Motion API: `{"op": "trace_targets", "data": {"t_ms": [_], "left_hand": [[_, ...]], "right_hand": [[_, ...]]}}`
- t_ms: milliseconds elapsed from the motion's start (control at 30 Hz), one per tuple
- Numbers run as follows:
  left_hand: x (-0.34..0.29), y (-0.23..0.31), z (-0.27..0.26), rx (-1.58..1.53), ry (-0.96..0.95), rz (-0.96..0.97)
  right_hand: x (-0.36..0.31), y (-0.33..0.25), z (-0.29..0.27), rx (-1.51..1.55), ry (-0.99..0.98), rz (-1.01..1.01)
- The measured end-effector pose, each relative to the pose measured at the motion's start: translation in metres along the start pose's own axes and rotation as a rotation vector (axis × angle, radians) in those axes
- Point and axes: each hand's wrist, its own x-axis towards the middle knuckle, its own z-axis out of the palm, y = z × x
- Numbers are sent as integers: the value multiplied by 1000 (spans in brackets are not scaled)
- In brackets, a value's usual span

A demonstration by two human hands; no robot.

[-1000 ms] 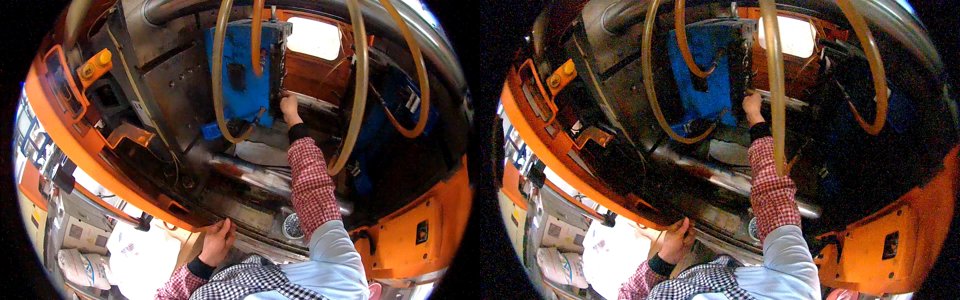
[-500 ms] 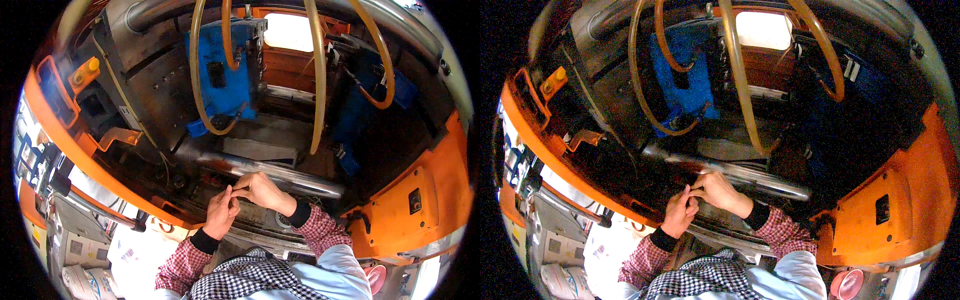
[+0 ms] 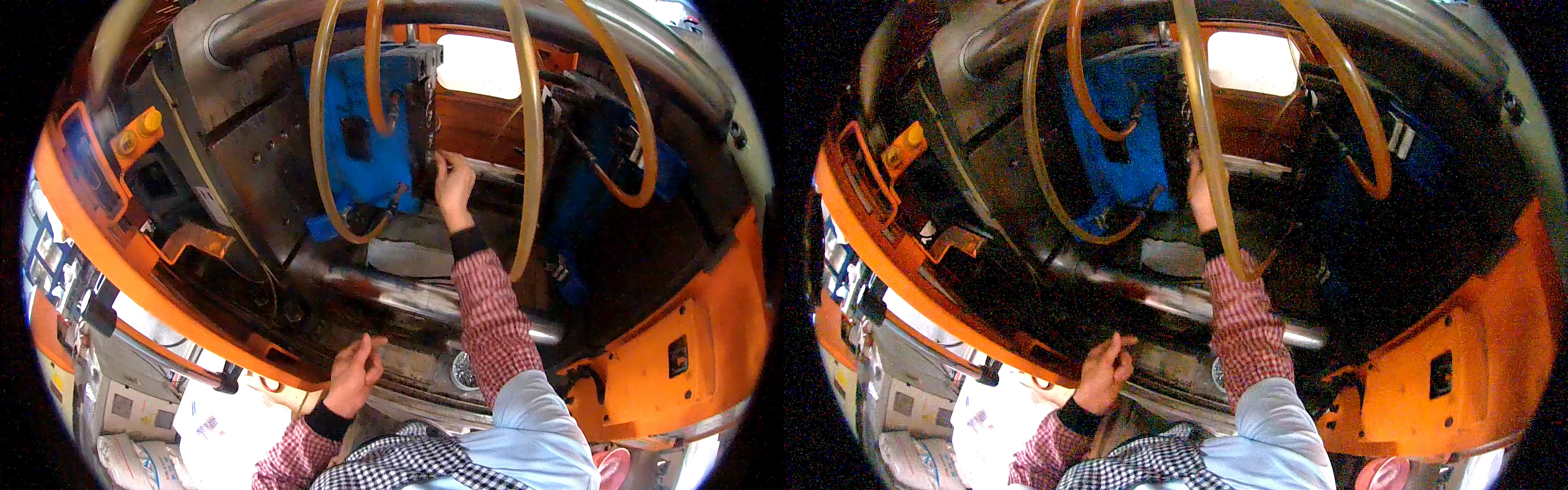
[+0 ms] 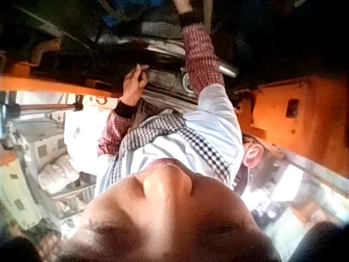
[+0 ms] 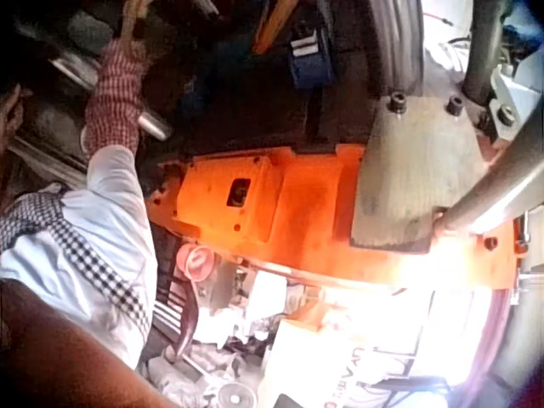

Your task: The person operates an injection molding machine, opening the safety door to retrieve small white plastic parts. They separate the parts from the runner and place them into a bag, then close the door and repeat the cycle.

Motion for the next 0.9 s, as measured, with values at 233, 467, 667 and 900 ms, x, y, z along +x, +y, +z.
{"op": "trace_targets", "data": {"t_ms": [233,467,667,900], "left_hand": [[-12,-16,-19,-76,78,-48],[-11,-16,-22,-113,112,-89],[-8,-23,-28,-98,96,-59],[-9,-11,-10,-94,99,-21]], "right_hand": [[29,35,62,-124,-75,32],[34,47,70,-169,-76,-23],[28,47,76,-264,-212,-36],[20,12,25,-308,-296,-143]]}}
